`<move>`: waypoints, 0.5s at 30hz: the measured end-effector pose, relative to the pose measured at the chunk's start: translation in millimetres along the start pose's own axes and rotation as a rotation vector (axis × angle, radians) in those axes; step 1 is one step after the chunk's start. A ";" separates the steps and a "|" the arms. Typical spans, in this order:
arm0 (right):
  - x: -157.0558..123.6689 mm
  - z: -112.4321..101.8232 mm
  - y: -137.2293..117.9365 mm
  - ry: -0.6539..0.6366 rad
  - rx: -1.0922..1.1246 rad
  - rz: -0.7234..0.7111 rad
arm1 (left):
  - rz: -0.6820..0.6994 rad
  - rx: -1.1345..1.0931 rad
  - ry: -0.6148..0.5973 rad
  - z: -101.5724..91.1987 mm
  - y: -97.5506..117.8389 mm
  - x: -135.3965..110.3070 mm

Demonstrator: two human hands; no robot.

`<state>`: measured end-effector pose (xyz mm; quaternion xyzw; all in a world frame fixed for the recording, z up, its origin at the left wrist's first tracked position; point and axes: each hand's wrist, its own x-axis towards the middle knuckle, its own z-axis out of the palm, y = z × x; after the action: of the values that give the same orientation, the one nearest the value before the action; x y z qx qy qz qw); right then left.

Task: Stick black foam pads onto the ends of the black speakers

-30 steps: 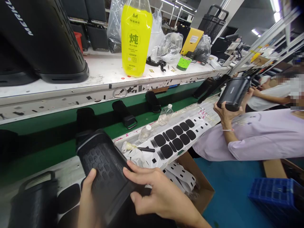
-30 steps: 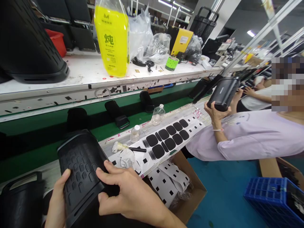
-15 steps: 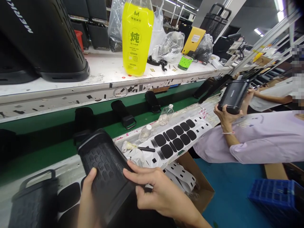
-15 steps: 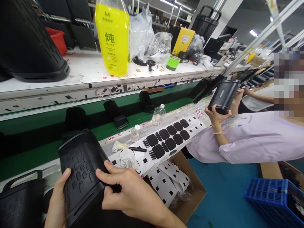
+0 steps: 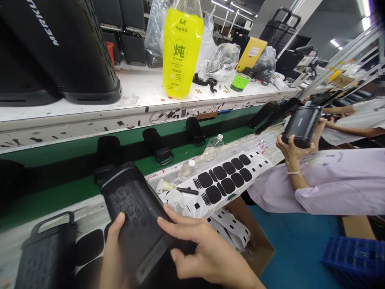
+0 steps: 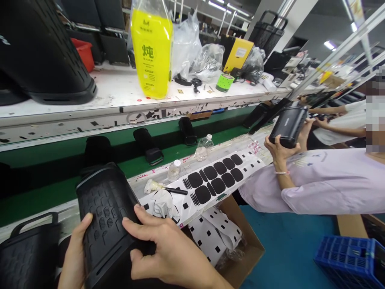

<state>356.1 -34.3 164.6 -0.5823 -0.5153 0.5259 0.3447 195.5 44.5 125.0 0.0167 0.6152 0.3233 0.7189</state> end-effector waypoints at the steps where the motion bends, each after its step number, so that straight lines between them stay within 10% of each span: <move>1: -0.8 -0.8 1.5 -0.012 0.001 -0.008 | -0.013 -0.013 -0.015 -0.4 -0.2 0.9; 8: -3.2 0.3 30.3 0.055 0.169 -0.031 | -0.031 -0.049 -0.084 -8.8 -9.8 12.3; 15: 10.2 9.1 43.2 -0.138 0.298 0.127 | 0.308 0.143 -0.149 -24.5 -20.2 7.4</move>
<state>356.7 -35.7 119.2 -0.5185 -0.4161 0.6560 0.3572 182.8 22.9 104.1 0.1857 0.5719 0.3829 0.7013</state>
